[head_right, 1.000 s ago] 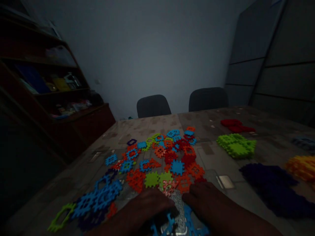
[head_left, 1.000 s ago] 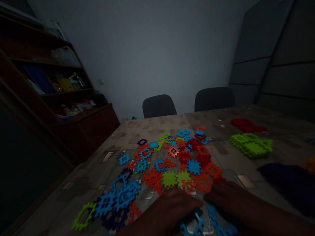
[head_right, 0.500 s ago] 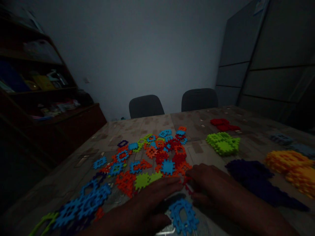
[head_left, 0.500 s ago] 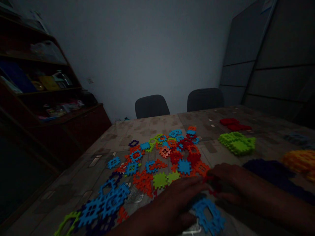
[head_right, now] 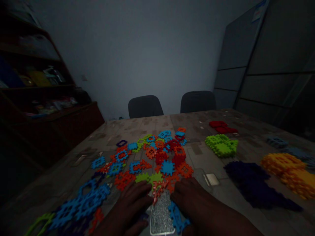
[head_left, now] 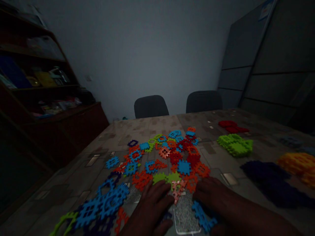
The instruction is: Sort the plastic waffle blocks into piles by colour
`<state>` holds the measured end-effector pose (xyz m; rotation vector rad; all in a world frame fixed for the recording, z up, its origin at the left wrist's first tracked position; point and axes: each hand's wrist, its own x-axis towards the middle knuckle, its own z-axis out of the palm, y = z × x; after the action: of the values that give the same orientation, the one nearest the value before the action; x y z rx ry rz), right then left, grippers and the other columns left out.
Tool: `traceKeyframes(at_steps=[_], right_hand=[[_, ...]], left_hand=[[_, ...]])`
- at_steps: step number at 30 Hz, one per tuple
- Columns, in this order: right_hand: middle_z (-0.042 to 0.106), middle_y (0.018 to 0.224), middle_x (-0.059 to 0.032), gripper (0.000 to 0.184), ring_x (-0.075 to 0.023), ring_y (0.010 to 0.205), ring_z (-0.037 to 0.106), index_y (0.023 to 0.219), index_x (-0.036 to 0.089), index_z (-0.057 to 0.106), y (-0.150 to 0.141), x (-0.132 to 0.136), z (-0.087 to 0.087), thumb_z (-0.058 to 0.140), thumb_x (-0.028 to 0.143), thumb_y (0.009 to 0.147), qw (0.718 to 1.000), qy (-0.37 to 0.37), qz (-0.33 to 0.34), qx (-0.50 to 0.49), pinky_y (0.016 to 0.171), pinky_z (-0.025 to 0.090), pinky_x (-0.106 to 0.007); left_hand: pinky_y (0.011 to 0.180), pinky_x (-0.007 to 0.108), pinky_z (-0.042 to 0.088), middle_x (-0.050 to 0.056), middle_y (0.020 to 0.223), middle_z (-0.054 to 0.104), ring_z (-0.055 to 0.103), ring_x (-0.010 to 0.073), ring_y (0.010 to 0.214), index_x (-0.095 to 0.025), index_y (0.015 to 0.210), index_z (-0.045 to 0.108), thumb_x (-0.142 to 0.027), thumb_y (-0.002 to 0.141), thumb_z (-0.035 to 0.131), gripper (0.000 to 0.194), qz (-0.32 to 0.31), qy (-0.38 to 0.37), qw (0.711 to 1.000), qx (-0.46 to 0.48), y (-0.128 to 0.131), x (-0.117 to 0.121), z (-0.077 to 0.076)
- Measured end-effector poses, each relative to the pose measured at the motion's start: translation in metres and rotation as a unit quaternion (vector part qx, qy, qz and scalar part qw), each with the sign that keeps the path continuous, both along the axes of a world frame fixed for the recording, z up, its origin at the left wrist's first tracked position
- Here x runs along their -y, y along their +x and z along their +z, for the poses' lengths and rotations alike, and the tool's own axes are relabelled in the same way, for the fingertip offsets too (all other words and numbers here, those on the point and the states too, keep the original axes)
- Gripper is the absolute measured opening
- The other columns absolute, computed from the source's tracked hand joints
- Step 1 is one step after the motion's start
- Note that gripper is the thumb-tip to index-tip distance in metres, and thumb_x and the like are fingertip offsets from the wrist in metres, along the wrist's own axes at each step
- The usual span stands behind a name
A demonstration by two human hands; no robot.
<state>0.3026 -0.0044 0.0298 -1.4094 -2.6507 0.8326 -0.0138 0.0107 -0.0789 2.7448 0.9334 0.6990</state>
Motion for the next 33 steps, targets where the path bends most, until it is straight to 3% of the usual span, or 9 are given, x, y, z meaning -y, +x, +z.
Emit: traceKeyframes(at_steps=[5, 11, 16, 20, 23, 27, 30, 33], right_hand=[[0.065, 0.136, -0.0088, 0.068, -0.0347, 0.130, 0.057, 0.129, 0.028, 0.067, 0.015, -0.004, 0.001, 0.077, 0.002, 0.067, 1.000, 0.028, -0.005, -0.006, 0.111, 0.044, -0.054], [0.068, 0.130, -0.0109, 0.074, -0.0344, 0.123, 0.060, 0.131, 0.023, 0.063, 0.019, -0.002, -0.018, 0.087, 0.010, 0.062, 0.989, 0.139, 0.053, 0.012, 0.109, 0.043, -0.050], [0.069, 0.121, -0.0089, 0.055, -0.0329, 0.115, 0.062, 0.121, 0.024, 0.066, 0.013, -0.001, -0.018, 0.083, 0.017, 0.069, 0.990, 0.135, 0.048, 0.013, 0.105, 0.044, -0.050], [0.069, 0.119, -0.0081, 0.046, -0.0314, 0.114, 0.062, 0.117, 0.024, 0.066, 0.008, -0.001, -0.012, 0.081, 0.019, 0.074, 0.990, 0.134, 0.039, 0.002, 0.106, 0.043, -0.048], [0.069, 0.121, -0.0094, 0.052, -0.0328, 0.115, 0.062, 0.122, 0.024, 0.066, 0.005, -0.002, -0.014, 0.083, 0.023, 0.073, 0.990, 0.135, 0.048, 0.007, 0.106, 0.042, -0.049], [0.070, 0.126, -0.0105, 0.063, -0.0343, 0.117, 0.063, 0.133, 0.025, 0.063, 0.004, -0.002, -0.018, 0.085, 0.026, 0.074, 0.989, 0.136, 0.050, 0.001, 0.105, 0.043, -0.050], [0.070, 0.129, -0.0106, 0.073, -0.0346, 0.118, 0.063, 0.138, 0.027, 0.060, 0.005, 0.000, -0.017, 0.085, 0.018, 0.070, 0.989, 0.141, 0.050, -0.004, 0.107, 0.043, -0.051], [0.071, 0.130, -0.0100, 0.078, -0.0342, 0.117, 0.064, 0.137, 0.028, 0.059, 0.005, 0.000, -0.015, 0.084, 0.009, 0.066, 0.987, 0.149, 0.055, 0.001, 0.107, 0.043, -0.050]], left_hand=[[0.126, 0.066, 0.031, 0.012, 0.157, 0.057, 0.049, 0.0337, 0.150, -0.030, 0.142, 0.057, -0.010, 0.096, 0.064, 0.050, 0.035, -0.024, 0.999, -0.028, 0.003, 0.003, 0.027], [0.125, 0.063, 0.036, 0.013, 0.151, 0.064, 0.056, 0.0334, 0.144, -0.028, 0.138, 0.061, -0.015, 0.097, 0.059, 0.043, 0.043, 0.028, 0.998, 0.036, 0.003, -0.001, 0.023], [0.122, 0.062, 0.042, 0.009, 0.147, 0.067, 0.062, 0.0332, 0.138, -0.032, 0.132, 0.068, -0.025, 0.103, 0.060, 0.031, 0.097, 0.021, 0.994, 0.052, -0.003, -0.006, 0.042], [0.116, 0.063, 0.049, 0.012, 0.139, 0.073, 0.068, 0.0341, 0.130, -0.027, 0.125, 0.074, -0.028, 0.105, 0.056, 0.027, 0.145, 0.044, 0.985, 0.077, -0.012, -0.014, 0.058], [0.111, 0.057, 0.055, 0.012, 0.136, 0.074, 0.070, 0.0329, 0.127, -0.026, 0.118, 0.078, -0.031, 0.106, 0.055, 0.027, 0.166, 0.045, 0.983, 0.071, -0.016, -0.019, 0.065], [0.110, 0.056, 0.056, 0.011, 0.138, 0.074, 0.070, 0.0325, 0.127, -0.028, 0.119, 0.078, -0.038, 0.109, 0.051, 0.031, 0.172, 0.074, 0.979, 0.082, -0.026, -0.025, 0.075], [0.115, 0.059, 0.050, 0.010, 0.136, 0.075, 0.071, 0.0328, 0.127, -0.028, 0.121, 0.077, -0.041, 0.109, 0.052, 0.031, 0.180, 0.100, 0.974, 0.094, -0.043, -0.031, 0.089], [0.112, 0.058, 0.054, 0.009, 0.131, 0.078, 0.074, 0.0332, 0.122, -0.028, 0.119, 0.078, -0.047, 0.106, 0.056, 0.032, 0.204, 0.106, 0.968, 0.100, -0.065, -0.035, 0.108]])
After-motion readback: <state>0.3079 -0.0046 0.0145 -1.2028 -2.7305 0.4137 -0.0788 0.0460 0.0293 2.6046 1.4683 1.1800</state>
